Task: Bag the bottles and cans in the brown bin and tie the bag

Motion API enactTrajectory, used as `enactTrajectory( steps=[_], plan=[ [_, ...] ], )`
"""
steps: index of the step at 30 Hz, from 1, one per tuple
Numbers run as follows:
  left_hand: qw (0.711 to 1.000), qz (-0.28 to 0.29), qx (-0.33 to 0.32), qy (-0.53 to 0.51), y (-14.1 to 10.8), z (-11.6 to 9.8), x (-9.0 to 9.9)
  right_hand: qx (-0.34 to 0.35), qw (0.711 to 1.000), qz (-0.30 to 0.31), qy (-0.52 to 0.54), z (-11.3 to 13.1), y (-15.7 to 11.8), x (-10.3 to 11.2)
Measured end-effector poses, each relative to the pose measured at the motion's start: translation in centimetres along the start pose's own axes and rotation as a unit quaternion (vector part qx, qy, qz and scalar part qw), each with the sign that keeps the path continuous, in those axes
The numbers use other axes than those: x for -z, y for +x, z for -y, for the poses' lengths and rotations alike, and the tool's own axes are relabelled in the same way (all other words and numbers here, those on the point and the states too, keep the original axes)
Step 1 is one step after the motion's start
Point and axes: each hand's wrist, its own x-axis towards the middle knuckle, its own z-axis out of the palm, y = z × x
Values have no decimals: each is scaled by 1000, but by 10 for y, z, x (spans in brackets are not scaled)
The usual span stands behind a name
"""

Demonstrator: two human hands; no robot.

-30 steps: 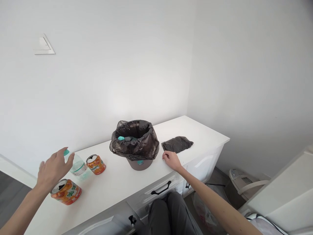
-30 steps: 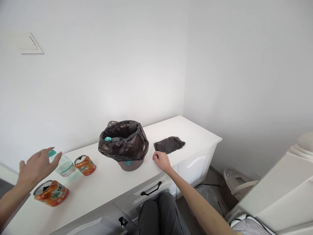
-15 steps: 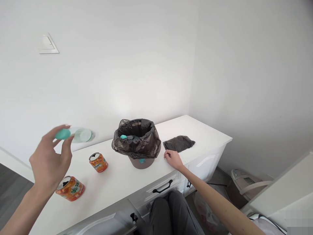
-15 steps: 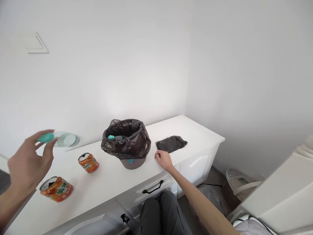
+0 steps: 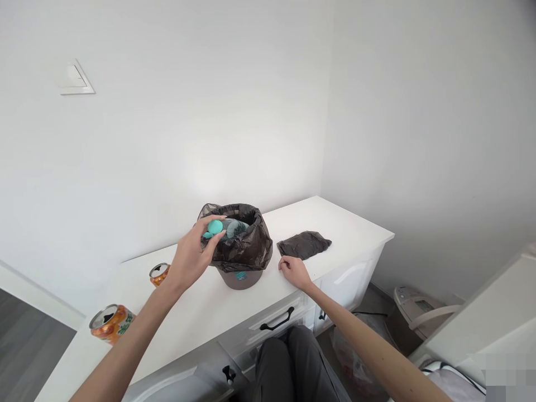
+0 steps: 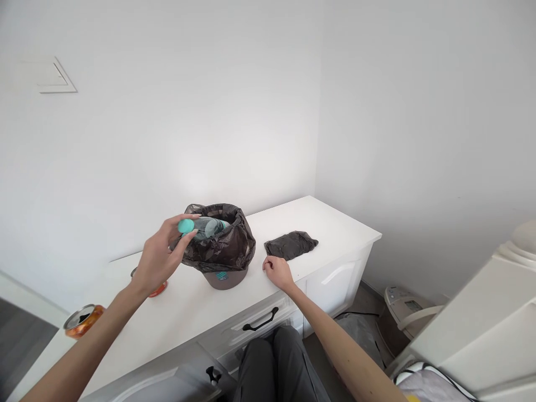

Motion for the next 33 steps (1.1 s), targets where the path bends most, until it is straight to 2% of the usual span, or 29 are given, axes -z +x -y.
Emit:
enactTrajectory(
  steps=[3,7,11,16,18,21,24,26,29,33],
  plan=[
    [996,71,21,47,3,15,-2,-2,1000,2,-1,1,0,0],
    [992,106,-5,70,1,23,-3,-6,1000,5,-3,1,-1,0],
    [989,114,-43,87,-7,32,-6,-7,1000,8,-5,3,-1,1],
    [982,79,-75,154,-22,60,1,-9,1000,7,-10,6,-2,3],
    [980,52,-57,185,-32,75,11,-8,1000,8,-11,8,-3,3],
    [971,4,7,237,-52,101,30,-7,1000,10,-13,10,-4,3],
    [955,-15,60,289,-74,128,43,-7,1000,12,-15,11,-5,3],
    [948,1,80,309,-88,146,44,-6,1000,14,-17,10,-6,3],
    [939,55,112,320,-102,168,38,-6,1000,15,-22,9,-7,2],
    [924,127,166,320,-107,179,24,-8,999,17,-27,8,-8,1]
  ],
)
